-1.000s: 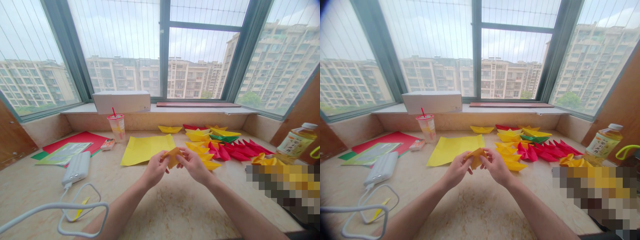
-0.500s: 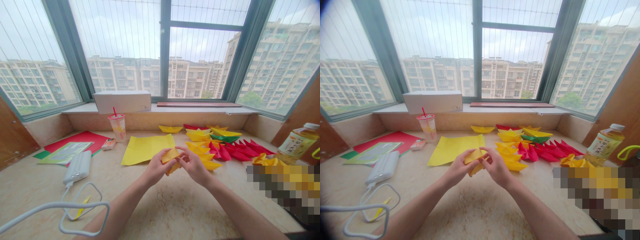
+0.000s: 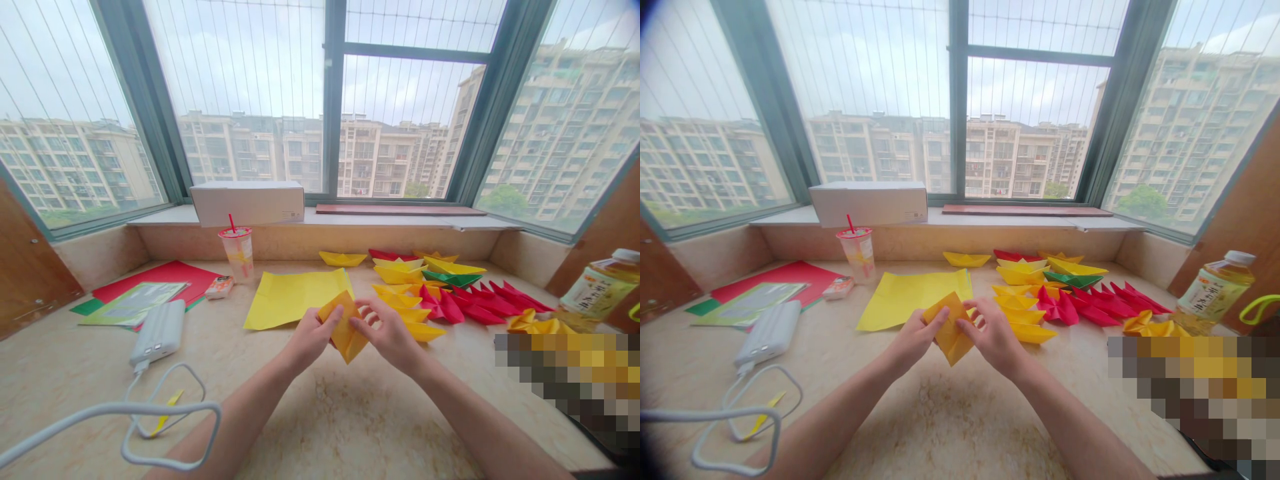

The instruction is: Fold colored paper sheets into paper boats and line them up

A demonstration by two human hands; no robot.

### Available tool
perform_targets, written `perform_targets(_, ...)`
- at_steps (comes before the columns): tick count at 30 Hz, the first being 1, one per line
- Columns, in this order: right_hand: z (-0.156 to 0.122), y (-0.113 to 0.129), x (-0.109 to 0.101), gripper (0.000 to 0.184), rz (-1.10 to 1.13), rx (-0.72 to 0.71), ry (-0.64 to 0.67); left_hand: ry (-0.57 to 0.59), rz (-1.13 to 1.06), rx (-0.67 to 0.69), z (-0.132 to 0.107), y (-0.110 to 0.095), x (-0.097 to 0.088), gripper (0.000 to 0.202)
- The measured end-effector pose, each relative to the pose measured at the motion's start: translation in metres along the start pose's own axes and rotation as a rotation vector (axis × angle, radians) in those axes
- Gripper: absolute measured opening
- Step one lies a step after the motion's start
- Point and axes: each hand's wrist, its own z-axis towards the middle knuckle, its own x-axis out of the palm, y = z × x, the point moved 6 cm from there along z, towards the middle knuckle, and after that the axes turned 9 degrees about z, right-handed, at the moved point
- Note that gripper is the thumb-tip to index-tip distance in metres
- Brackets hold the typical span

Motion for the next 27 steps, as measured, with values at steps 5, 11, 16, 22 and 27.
perform_targets(5,-0.001,0.004,0.003,0.034,-0.061,-0.046,0.025,0.071,-0.003,0.013,0.000,0.000,0.004,0.048)
perform_targets(11,-0.001,0.002,-0.003,0.050,0.032,0.002,-0.067,0.085,-0.024,0.044,0.003,0.000,0.003,0.041)
perform_targets(16,-0.001,0.002,-0.002,0.035,-0.041,-0.051,-0.037,0.065,-0.073,0.017,0.002,0.003,0.002,0.039)
perform_targets(22,-0.002,0.003,0.002,0.051,-0.107,-0.062,0.023,0.166,-0.117,0.049,-0.002,-0.003,0.012,0.045)
perform_targets(27,-0.002,0.003,0.003,0.053,-0.131,-0.069,0.037,0.177,-0.080,0.079,-0.003,-0.003,0.014,0.048)
